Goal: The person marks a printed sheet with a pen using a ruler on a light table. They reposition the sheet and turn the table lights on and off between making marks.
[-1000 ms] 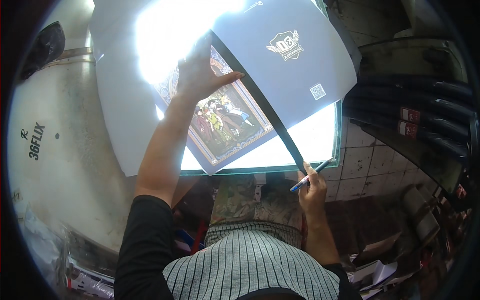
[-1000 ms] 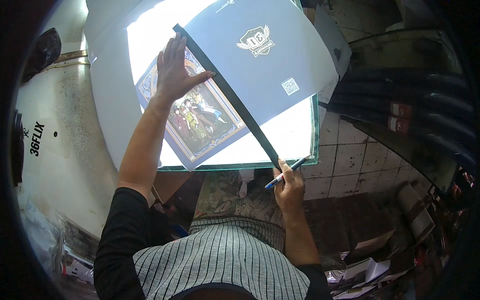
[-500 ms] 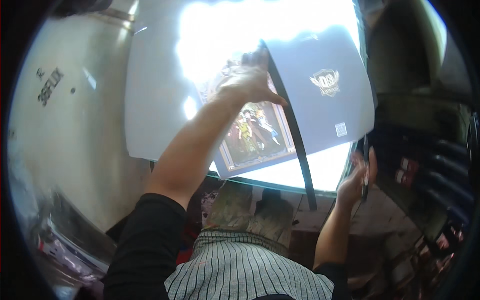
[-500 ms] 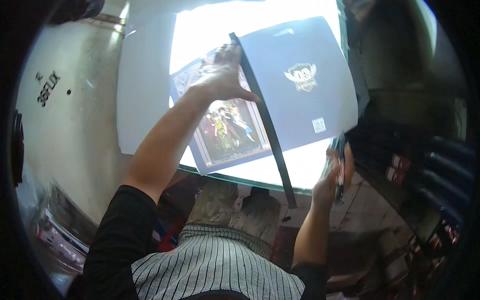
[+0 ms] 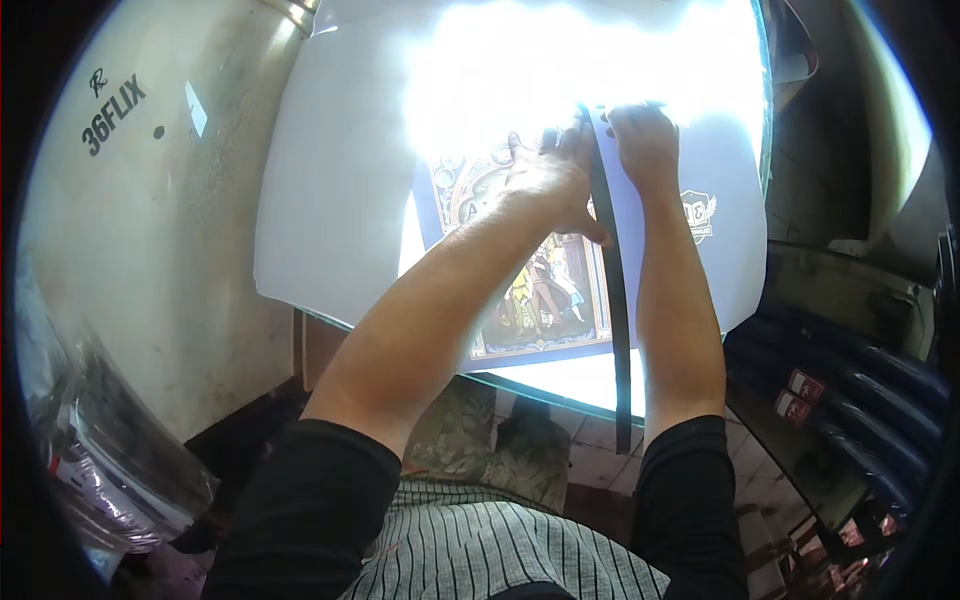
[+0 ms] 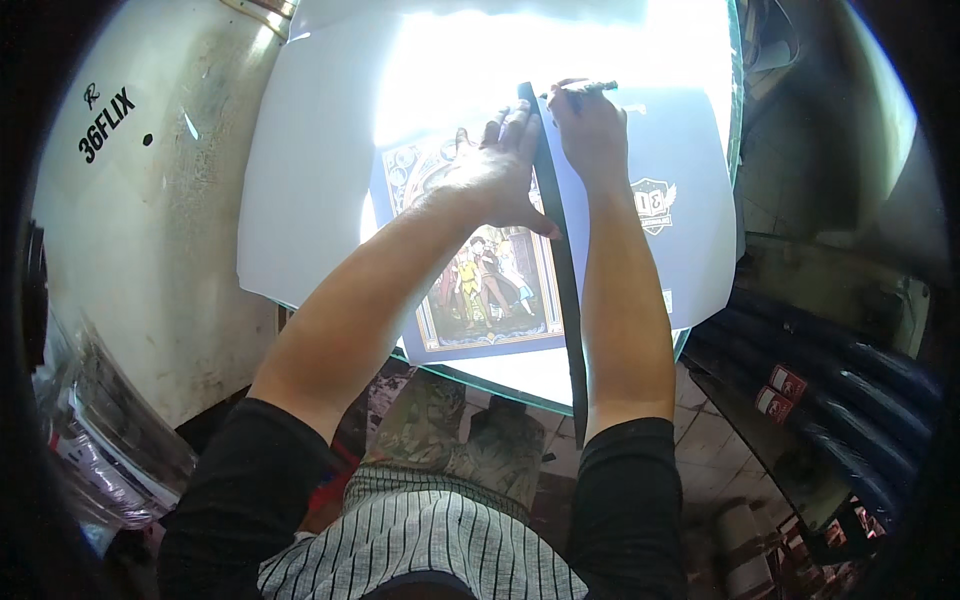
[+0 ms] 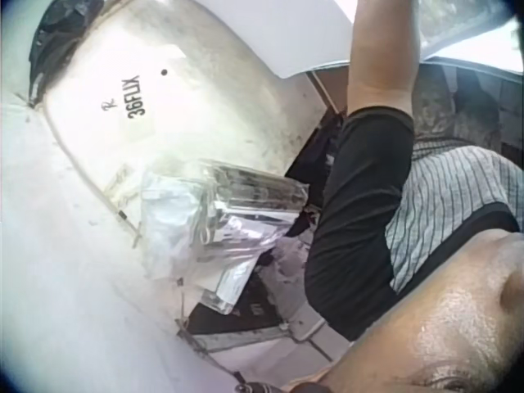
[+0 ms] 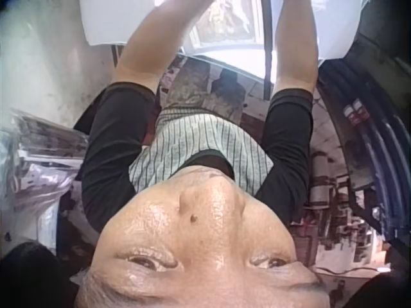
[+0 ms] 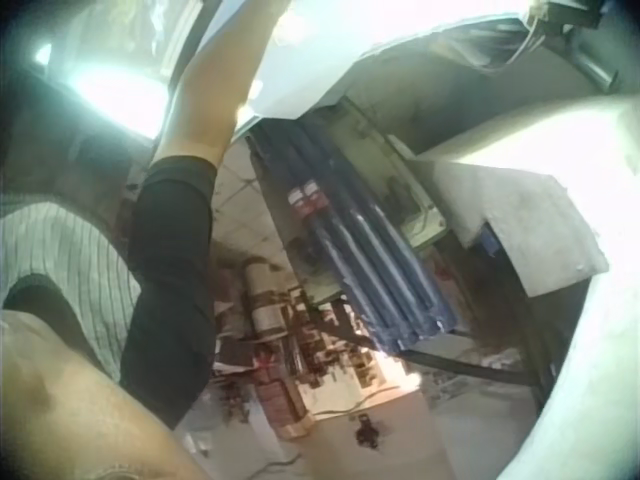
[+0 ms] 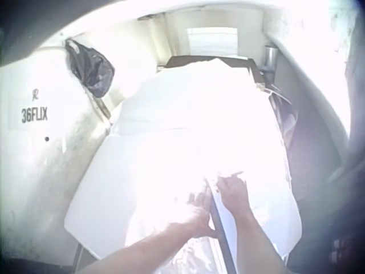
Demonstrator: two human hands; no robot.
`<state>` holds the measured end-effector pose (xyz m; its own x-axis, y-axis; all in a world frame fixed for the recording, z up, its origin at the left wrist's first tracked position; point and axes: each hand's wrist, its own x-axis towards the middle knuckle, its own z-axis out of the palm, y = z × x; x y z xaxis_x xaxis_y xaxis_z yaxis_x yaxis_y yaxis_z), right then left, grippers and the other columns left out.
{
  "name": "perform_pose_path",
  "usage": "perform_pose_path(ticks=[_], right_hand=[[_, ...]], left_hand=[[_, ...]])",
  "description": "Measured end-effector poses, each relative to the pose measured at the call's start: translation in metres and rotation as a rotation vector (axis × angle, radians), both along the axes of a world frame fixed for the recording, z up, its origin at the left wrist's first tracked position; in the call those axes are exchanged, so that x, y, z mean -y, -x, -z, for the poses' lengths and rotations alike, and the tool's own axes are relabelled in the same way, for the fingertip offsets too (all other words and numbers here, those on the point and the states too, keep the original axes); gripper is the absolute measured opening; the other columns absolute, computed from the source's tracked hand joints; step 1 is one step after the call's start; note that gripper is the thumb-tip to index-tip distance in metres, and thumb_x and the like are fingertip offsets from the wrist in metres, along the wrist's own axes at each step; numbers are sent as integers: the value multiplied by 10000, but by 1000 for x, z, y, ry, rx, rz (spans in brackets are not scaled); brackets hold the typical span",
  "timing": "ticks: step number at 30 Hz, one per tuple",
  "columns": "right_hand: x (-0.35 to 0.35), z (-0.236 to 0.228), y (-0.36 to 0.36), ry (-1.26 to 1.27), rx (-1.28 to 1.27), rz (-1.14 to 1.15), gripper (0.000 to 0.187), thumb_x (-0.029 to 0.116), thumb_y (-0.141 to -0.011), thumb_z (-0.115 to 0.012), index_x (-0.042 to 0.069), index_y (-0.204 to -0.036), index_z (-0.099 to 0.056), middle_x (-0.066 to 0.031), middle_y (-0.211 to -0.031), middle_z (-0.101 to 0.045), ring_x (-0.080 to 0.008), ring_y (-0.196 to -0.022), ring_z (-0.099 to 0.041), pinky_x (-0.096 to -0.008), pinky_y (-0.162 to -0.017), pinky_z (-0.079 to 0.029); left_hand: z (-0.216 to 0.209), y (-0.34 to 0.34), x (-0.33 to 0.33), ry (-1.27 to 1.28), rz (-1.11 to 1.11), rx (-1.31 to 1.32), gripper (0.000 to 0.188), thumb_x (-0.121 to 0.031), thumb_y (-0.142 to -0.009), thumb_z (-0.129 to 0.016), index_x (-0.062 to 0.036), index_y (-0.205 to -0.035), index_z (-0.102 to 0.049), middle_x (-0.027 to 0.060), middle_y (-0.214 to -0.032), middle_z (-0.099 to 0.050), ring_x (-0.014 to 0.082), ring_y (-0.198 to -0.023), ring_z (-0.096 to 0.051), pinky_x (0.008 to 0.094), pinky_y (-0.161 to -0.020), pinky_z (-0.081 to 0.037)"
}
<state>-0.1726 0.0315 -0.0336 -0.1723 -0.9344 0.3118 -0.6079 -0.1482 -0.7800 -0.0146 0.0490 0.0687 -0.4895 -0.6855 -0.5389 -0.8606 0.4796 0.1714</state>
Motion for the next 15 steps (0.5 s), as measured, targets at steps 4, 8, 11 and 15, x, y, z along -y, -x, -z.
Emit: perform_pose_path(ticks=[4,8,11,15], right_hand=[[1,1,-5,2,62,5,313,301,-939,-640,1,-929,-728,-140,-773,-725,-253,-718,-722,-367,-696,-539],[-13,4,12,122,-309,-23,295,289,-937,-632,10,-955,-725,-137,-754,-721,-238,-693,-706,-358,-687,-532],[-52,-24,-1,-28,-230,12,257,262,-935,-637,23,-982,-716,-130,-741,-712,-230,-682,-698,-359,-670,-533],[-148,-26,-5,-210,134,60,158,168,-926,-675,63,-1044,-686,-96,-660,-647,-252,-652,-674,-392,-617,-532]], left_hand=[[3,-5,0,7,2,0,1453,-660,-595,-870,11,-1597,-60,212,-1678,-63,392,-1554,-71,665,-1215,-142],[2,2,-3,1,25,-15,1453,-670,-593,-865,8,-1598,-64,207,-1679,-71,388,-1555,-72,657,-1218,-143],[10,-2,-2,6,24,-11,1453,-677,-595,-859,7,-1598,-60,203,-1679,-82,379,-1558,-68,645,-1222,-146],[18,-7,3,42,-2,-32,1504,-702,-578,-856,2,-1599,-5,204,-1681,-70,382,-1561,-26,631,-1229,-136]])
